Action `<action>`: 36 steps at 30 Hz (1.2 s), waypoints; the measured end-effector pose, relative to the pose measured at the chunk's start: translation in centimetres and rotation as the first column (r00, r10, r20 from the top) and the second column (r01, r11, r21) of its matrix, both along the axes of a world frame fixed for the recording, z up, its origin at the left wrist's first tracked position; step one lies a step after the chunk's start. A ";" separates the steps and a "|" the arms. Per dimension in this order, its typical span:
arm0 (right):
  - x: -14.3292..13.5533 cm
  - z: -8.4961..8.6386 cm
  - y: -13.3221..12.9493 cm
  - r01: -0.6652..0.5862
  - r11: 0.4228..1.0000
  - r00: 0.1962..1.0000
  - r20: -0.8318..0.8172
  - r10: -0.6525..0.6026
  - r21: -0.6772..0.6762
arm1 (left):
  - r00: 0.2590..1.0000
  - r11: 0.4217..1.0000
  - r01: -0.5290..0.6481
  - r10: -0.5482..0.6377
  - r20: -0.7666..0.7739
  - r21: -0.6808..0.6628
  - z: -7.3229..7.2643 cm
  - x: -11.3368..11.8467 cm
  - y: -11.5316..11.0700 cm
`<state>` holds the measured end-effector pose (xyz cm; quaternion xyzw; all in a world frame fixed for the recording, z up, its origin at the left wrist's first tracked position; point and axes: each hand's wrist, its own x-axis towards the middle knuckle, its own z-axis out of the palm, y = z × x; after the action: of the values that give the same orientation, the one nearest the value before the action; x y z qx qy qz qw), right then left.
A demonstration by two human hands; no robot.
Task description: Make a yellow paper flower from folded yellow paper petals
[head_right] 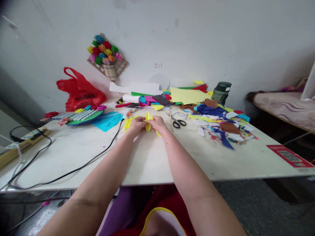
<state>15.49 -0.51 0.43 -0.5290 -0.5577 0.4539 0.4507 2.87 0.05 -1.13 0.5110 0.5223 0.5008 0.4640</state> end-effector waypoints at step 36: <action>4.1 1.6 1.4 0.108 0.994 0.726 -0.683 -0.086 -0.010 | 0.990 0.985 0.140 -0.135 0.049 -0.105 1.2 -1.3 -0.5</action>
<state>19.59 0.90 2.05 -0.3473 -0.3319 0.5836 0.6547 1.55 -0.48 0.08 0.5095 0.5023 0.4493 0.5350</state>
